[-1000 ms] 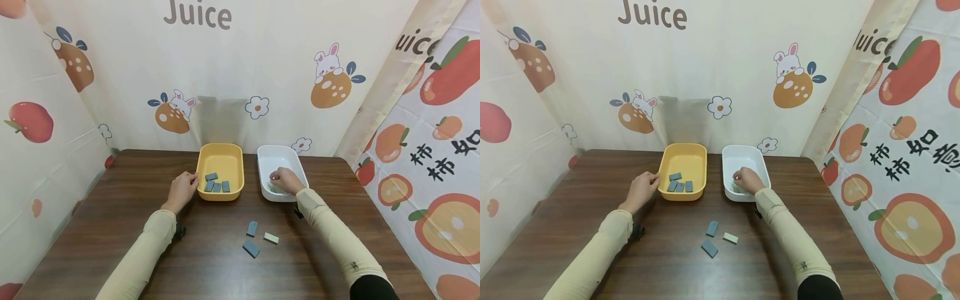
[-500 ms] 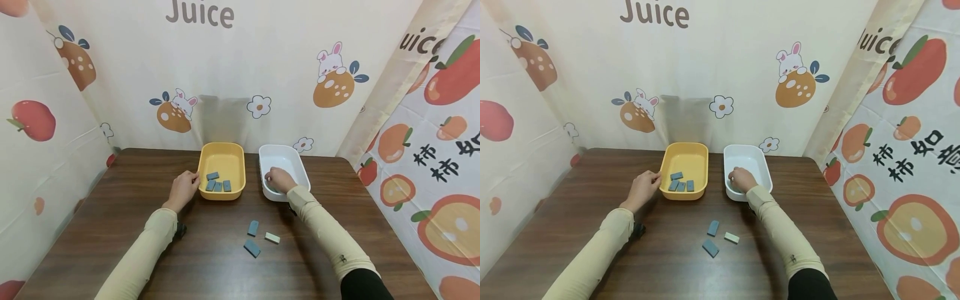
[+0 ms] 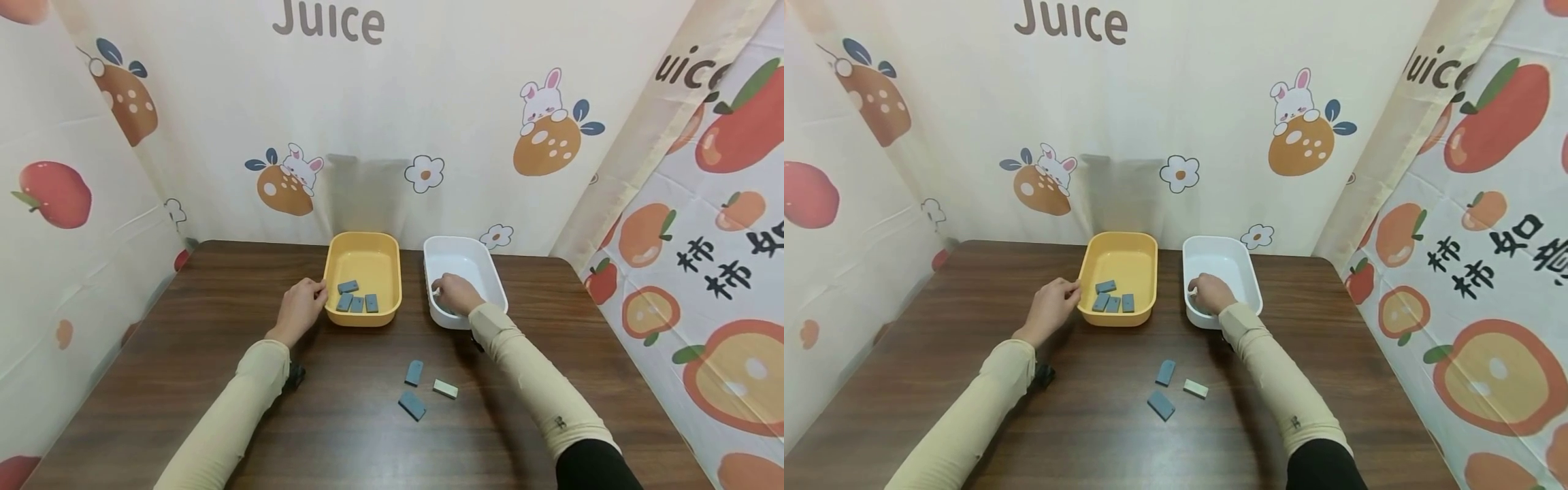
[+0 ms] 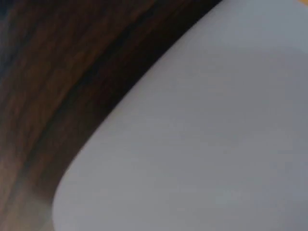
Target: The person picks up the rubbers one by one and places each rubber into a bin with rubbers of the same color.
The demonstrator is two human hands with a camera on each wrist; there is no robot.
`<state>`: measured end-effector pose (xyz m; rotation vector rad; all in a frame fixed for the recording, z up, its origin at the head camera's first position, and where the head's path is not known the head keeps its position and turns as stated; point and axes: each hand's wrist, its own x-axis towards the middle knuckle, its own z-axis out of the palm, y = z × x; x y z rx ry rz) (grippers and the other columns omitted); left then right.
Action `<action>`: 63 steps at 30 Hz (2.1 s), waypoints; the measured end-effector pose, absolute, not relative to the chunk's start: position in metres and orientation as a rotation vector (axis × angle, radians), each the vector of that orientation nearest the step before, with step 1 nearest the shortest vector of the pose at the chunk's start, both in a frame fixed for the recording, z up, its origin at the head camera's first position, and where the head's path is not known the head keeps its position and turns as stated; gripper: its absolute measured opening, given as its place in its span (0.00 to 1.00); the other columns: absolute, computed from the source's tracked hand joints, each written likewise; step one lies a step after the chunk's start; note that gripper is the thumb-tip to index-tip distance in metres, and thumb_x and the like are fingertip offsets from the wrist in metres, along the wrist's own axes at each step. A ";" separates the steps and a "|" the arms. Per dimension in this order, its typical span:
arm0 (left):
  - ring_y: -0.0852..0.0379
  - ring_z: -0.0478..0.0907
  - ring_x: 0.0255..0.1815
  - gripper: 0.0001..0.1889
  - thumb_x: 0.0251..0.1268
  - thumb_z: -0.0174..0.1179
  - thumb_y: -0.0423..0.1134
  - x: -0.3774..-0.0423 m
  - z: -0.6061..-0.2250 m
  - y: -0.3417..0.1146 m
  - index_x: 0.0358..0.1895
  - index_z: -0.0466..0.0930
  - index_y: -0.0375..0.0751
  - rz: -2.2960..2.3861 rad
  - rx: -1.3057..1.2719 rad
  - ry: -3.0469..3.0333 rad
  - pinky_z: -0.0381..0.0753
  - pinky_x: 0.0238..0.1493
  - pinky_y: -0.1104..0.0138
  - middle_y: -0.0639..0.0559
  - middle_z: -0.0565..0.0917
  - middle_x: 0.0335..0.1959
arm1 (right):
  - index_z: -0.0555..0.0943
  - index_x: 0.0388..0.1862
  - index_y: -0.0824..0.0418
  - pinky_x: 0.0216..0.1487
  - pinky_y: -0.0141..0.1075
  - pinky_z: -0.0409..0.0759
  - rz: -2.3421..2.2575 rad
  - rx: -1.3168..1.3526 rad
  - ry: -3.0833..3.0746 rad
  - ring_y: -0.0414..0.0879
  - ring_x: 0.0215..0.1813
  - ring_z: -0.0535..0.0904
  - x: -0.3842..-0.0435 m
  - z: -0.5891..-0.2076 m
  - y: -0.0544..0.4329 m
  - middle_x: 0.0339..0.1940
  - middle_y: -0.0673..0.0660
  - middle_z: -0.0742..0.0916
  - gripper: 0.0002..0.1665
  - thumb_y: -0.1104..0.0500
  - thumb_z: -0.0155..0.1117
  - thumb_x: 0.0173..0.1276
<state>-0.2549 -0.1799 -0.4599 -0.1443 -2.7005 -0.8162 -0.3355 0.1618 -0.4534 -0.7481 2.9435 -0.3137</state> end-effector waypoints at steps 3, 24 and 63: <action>0.49 0.75 0.27 0.14 0.68 0.58 0.37 -0.255 -0.460 -0.180 0.49 0.85 0.33 -0.824 -0.146 -2.700 0.75 0.33 0.57 0.41 0.83 0.33 | 0.85 0.49 0.64 0.49 0.45 0.79 -0.421 -0.660 2.932 0.52 0.42 0.81 -0.335 -0.451 0.164 0.38 0.60 0.86 0.16 0.64 0.61 0.62; 0.47 0.76 0.29 0.15 0.67 0.59 0.37 -0.255 -0.461 -0.180 0.52 0.84 0.34 -0.844 -0.133 -2.695 0.76 0.34 0.55 0.40 0.84 0.36 | 0.85 0.43 0.66 0.41 0.41 0.76 -0.604 -0.651 2.965 0.47 0.35 0.78 -0.313 -0.433 0.186 0.32 0.59 0.86 0.13 0.59 0.61 0.67; 0.47 0.79 0.32 0.16 0.66 0.60 0.37 -0.254 -0.462 -0.181 0.52 0.84 0.33 -0.875 -0.125 -2.693 0.78 0.37 0.55 0.39 0.86 0.39 | 0.85 0.41 0.69 0.37 0.49 0.79 -0.431 -0.345 3.306 0.54 0.34 0.81 -0.285 -0.412 0.228 0.31 0.63 0.86 0.16 0.57 0.58 0.68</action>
